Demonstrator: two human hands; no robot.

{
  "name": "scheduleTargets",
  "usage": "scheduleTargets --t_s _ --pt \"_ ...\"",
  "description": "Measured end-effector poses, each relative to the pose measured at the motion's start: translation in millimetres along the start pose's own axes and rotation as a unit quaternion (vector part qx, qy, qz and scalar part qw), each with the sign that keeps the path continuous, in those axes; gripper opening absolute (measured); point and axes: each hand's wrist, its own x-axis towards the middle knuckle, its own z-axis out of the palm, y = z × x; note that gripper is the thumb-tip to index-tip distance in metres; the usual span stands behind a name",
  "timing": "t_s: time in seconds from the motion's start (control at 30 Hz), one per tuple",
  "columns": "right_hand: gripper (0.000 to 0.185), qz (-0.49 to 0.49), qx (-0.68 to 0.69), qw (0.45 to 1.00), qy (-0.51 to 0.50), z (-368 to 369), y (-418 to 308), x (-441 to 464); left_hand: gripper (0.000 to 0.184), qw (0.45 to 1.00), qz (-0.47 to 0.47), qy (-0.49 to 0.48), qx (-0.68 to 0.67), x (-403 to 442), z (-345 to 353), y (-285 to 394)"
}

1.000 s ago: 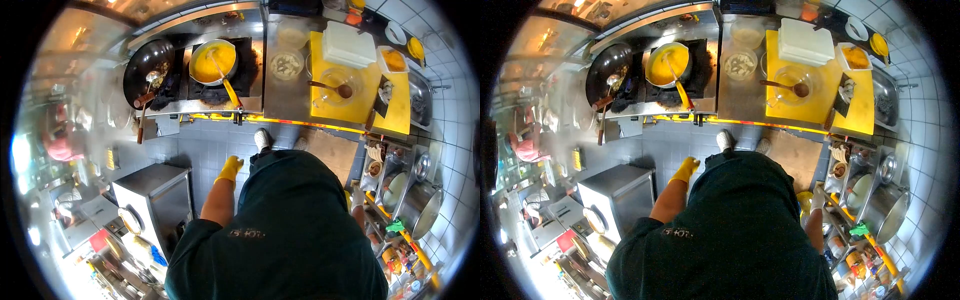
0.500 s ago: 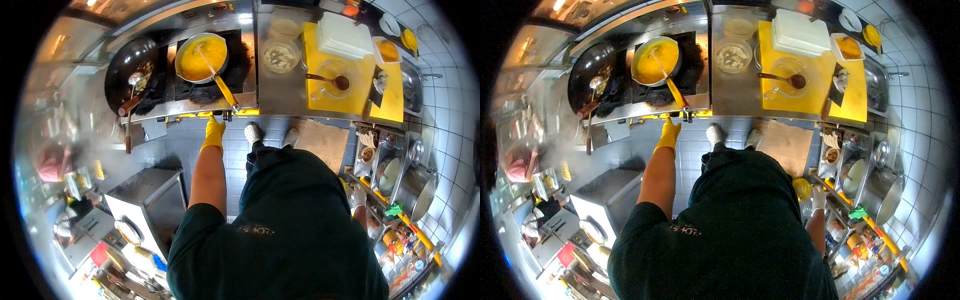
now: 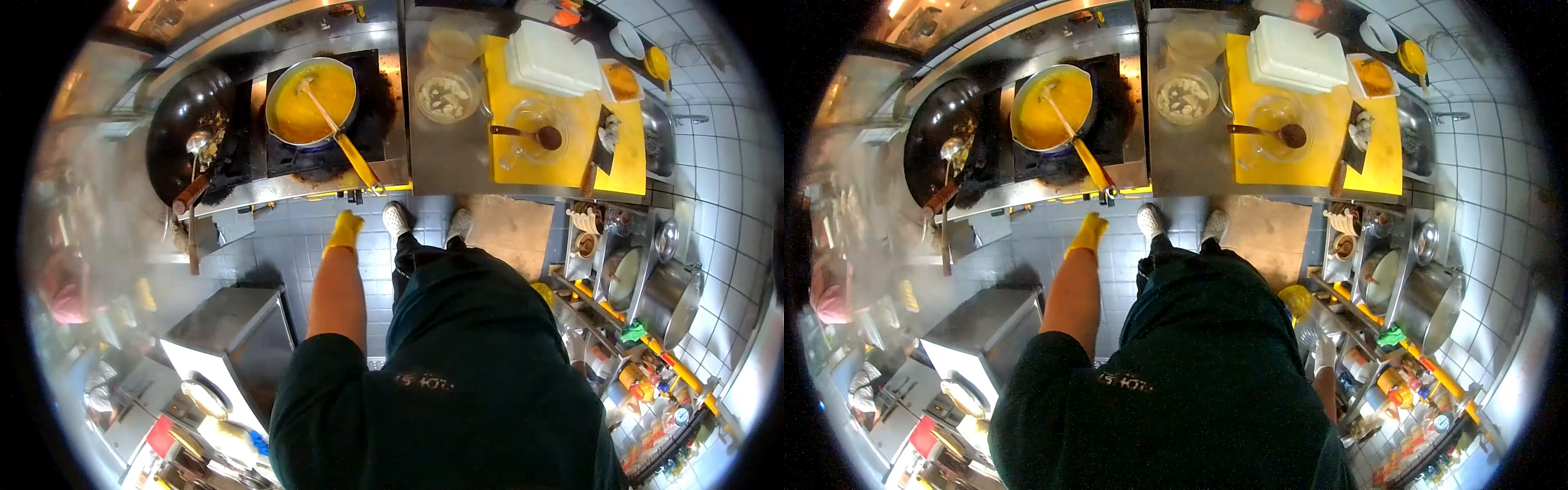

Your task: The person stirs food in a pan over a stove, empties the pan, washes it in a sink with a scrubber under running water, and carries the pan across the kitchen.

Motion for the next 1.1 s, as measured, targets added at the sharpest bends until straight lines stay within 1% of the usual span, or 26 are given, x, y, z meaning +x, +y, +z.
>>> scheduleTargets --t_s 0.03,0.07,0.1,0.13,0.17,0.2,0.23,0.27,0.33,0.37,0.4,0.43,0.47,0.5,0.53,0.6,0.63,0.7,0.8,0.87,0.9,0.93,0.97,1.0,1.03,1.1 --pt "0.039 -0.013 0.000 1.000 -0.016 7.9 -2.1 4.6 0.059 0.997 0.039 0.011 0.072 -14.2 8.9 4.8" --pt "0.041 -0.027 0.000 0.999 -0.034 17.3 -7.2 9.1 0.061 0.993 0.064 0.004 0.094 4.7 45.9 -13.0" --pt "0.045 -0.044 -0.028 0.998 -0.025 27.1 -19.2 8.4 0.060 0.998 0.061 0.010 0.014 -61.2 33.9 21.6" --pt "0.045 -0.079 -0.069 0.994 -0.043 28.9 -14.1 28.4 0.058 0.998 0.054 -0.005 -0.020 -66.6 57.1 21.2" --pt "0.046 -0.114 -0.110 0.985 -0.061 30.9 -6.1 60.6 0.059 0.996 0.052 -0.050 -0.049 -57.7 87.8 9.3" --pt "0.046 -0.149 -0.150 0.974 -0.077 31.4 2.0 83.1 0.060 0.996 0.059 -0.069 -0.013 -122.0 56.2 53.7" --pt "0.049 -0.134 -0.147 0.977 -0.081 37.5 -26.0 66.5 0.064 0.996 0.078 -0.042 0.021 -126.4 74.7 50.2" --pt "0.046 -0.123 -0.121 0.980 -0.095 43.0 -51.2 55.2 0.064 0.992 0.034 -0.092 -0.074 -121.8 93.1 41.6" --pt "0.041 -0.099 -0.071 0.985 -0.122 49.6 -84.9 42.3 0.063 0.990 0.074 -0.123 0.000 -138.3 84.1 52.6" --pt "0.041 -0.135 -0.103 0.981 -0.096 53.6 -90.6 47.3 0.063 0.993 0.066 -0.101 -0.010 -142.1 80.1 52.6" --pt "0.045 -0.132 -0.107 0.979 -0.115 51.0 -94.7 49.8 0.062 0.995 0.058 -0.080 -0.019 -145.6 75.5 51.7" --pt "0.050 -0.128 -0.112 0.976 -0.134 48.3 -118.6 35.2 0.062 0.997 0.050 -0.058 -0.030 -147.4 72.0 49.4" --pt "0.055 -0.125 -0.117 0.973 -0.153 47.5 -136.4 23.2 0.061 0.995 0.091 -0.018 0.033 -136.6 69.1 43.4" --pt "0.054 -0.198 -0.187 0.952 -0.138 45.0 -121.8 51.5 0.060 0.997 0.068 -0.031 0.026 -125.3 63.9 36.5" --pt "0.054 -0.224 -0.204 0.944 -0.132 43.2 -119.6 59.5 0.060 0.998 0.045 -0.043 0.019 -119.0 54.6 32.4" --pt "0.054 -0.275 -0.235 0.925 -0.117 42.2 -117.2 68.3 0.060 0.999 0.039 -0.008 -0.003 -113.3 35.7 22.4" --pt "0.053 -0.273 -0.234 0.926 -0.115 42.4 -115.8 70.9 0.061 1.000 0.019 0.005 0.022 -109.4 26.5 21.7" --pt "0.052 -0.268 -0.231 0.929 -0.112 42.1 -111.7 73.1 0.061 1.000 0.018 0.013 -0.001 -96.1 17.8 9.8" --pt "0.051 -0.166 -0.150 0.965 -0.133 42.0 -96.2 76.3 0.060 1.000 0.008 0.009 -0.006 -86.7 13.6 6.3" --pt "0.050 -0.116 -0.091 0.979 -0.141 42.5 -104.2 47.7 0.060 1.000 0.010 0.016 0.019 -94.3 12.2 14.4" --pt "0.049 -0.090 -0.063 0.983 -0.148 47.1 -106.8 36.7 0.061 1.000 0.013 0.017 0.005 -100.5 14.5 17.6" --pt "0.048 -0.085 -0.041 0.982 -0.165 49.6 -98.4 41.2 0.061 1.000 0.014 0.019 -0.008 -109.3 18.3 23.3" --pt "0.048 -0.080 -0.018 0.980 -0.182 47.0 -83.3 54.6 0.063 1.000 -0.002 0.004 0.001 -131.0 10.1 42.0" --pt "0.047 -0.074 0.006 0.978 -0.196 45.1 -70.5 66.3 0.063 1.000 -0.007 -0.021 -0.017 -137.5 12.1 49.7" --pt "0.046 -0.076 -0.004 0.974 -0.213 45.6 -63.0 72.8 0.063 1.000 0.013 -0.013 -0.009 -121.4 33.0 39.1" --pt "0.046 -0.086 -0.046 0.979 -0.180 56.7 -71.4 55.8 0.062 0.999 0.024 -0.032 -0.008 -143.8 34.1 57.5"
